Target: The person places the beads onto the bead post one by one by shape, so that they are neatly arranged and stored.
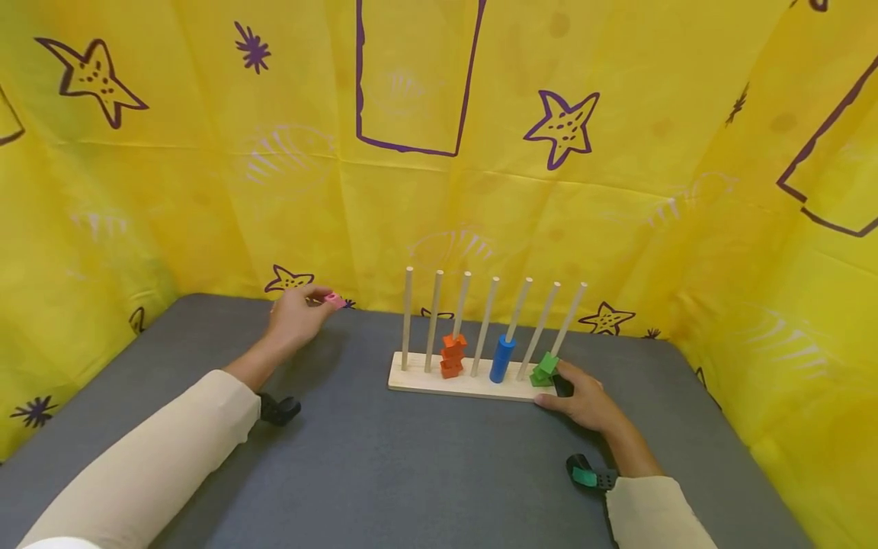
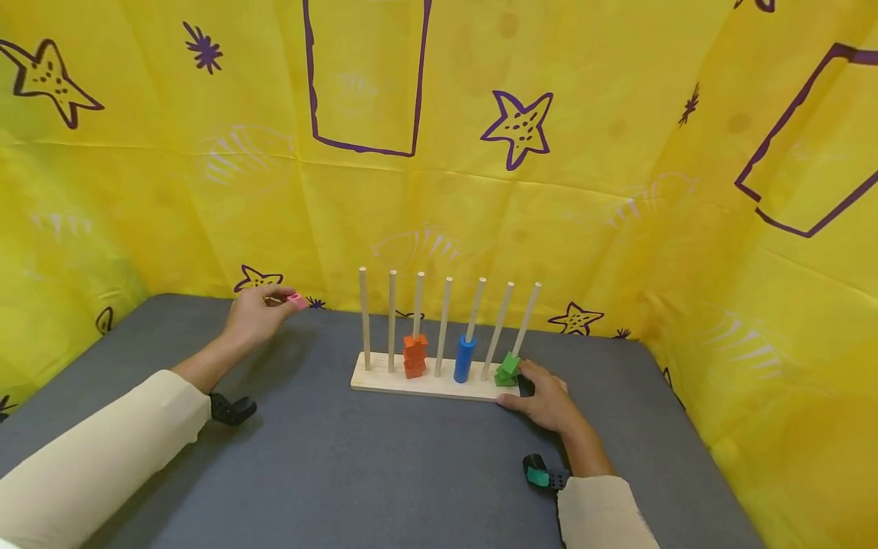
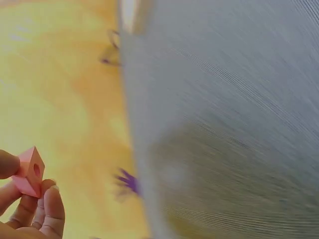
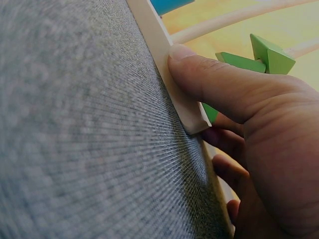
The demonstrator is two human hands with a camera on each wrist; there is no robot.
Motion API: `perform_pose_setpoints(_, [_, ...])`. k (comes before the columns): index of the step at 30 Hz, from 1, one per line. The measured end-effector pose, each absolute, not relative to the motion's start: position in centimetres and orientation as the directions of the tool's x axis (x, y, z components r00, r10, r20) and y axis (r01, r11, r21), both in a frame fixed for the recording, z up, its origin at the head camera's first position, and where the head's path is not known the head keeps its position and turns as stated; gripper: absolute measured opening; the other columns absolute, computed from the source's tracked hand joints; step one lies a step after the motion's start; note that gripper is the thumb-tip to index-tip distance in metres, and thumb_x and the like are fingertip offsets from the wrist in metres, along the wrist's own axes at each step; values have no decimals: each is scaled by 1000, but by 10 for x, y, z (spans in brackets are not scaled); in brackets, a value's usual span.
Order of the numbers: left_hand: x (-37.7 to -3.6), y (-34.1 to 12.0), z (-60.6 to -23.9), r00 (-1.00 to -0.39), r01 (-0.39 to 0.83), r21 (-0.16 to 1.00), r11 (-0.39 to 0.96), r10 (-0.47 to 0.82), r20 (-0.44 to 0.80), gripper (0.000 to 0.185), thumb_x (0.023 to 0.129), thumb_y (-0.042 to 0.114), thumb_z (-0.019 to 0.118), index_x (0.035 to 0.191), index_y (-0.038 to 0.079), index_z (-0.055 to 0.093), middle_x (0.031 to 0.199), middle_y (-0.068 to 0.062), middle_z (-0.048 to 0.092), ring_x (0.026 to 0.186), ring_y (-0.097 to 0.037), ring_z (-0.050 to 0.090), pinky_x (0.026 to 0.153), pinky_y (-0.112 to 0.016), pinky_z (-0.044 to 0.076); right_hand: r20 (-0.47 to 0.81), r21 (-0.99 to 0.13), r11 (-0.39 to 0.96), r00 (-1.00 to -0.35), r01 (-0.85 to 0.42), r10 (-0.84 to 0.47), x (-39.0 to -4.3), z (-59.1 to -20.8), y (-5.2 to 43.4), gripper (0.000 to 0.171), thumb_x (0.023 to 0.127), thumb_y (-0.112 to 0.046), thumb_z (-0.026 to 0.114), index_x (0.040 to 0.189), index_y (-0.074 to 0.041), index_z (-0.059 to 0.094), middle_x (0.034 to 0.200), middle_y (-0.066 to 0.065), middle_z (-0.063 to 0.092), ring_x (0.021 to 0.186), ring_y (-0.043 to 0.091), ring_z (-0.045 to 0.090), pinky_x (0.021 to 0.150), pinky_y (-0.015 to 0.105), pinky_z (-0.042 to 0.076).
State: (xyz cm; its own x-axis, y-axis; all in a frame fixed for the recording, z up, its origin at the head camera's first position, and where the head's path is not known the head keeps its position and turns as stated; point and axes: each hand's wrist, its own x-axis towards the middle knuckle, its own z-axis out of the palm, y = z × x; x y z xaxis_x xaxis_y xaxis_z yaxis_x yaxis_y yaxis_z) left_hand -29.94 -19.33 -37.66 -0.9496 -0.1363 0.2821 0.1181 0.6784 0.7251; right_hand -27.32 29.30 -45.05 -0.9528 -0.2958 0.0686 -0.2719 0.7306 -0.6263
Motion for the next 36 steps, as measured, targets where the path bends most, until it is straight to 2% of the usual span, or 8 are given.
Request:
perform_pose_setpoints(3, [-292,-180,-357,-939,178,743,645,-114,324,46,90,42,68,117,6,68,105,-11,68,94,-28,64,76,-47,45,83,-626,726,-951,-282,-298,-273,-452,295,81,82,-43,76,145,-4,42,146,22,39,133,45,31,103,65,22])
perform_pose_setpoints(5, [-288,-171,-345,-931,228,758,611,-91,353,44,90,38,68,119,5,67,108,-11,67,95,-27,64,75,-40,47,84,-624,729,-952,-281,-295,-272,-452,297,81,82,-43,75,145,-4,42,146,22,39,133,46,31,103,66,22])
perform_pose_setpoints(9, [-279,-155,-320,-916,320,787,527,-38,399,37,92,20,69,122,-1,64,110,-14,65,95,-27,62,69,-24,51,76,-617,738,-954,-273,-289,-271,-450,298,82,83,-44,74,146,-4,41,146,23,38,133,46,30,103,66,22])
perform_pose_setpoints(12, [-273,-146,-305,-901,372,785,495,-10,433,36,91,16,69,122,-1,64,109,-14,65,94,-26,62,70,-20,51,77,-617,737,-954,-275,-291,-271,-449,298,81,83,-44,75,145,-3,42,145,23,39,133,47,31,102,66,22])
perform_pose_setpoints(20, [-263,-121,-279,-875,459,792,403,48,482,32,90,10,69,119,-4,65,107,-16,66,92,-27,63,73,-21,51,75,-624,729,-950,-281,-302,-270,-449,298,81,83,-42,74,145,-1,41,145,24,39,133,47,30,103,66,21])
perform_pose_setpoints(29, [-264,-100,-270,-867,482,798,361,68,493,31,89,5,69,118,-4,65,103,-14,66,89,-25,60,68,-23,49,85,-620,727,-946,-297,-314,-271,-450,297,81,84,-42,74,145,-1,41,145,24,39,133,47,31,103,66,21])
perform_pose_setpoints(36, [-265,-92,-271,-879,462,810,361,63,473,30,88,4,70,117,-5,65,102,-14,66,89,-24,60,68,-24,50,75,-623,725,-945,-293,-318,-272,-450,294,80,84,-43,74,145,-2,41,145,24,39,133,47,31,103,66,21])
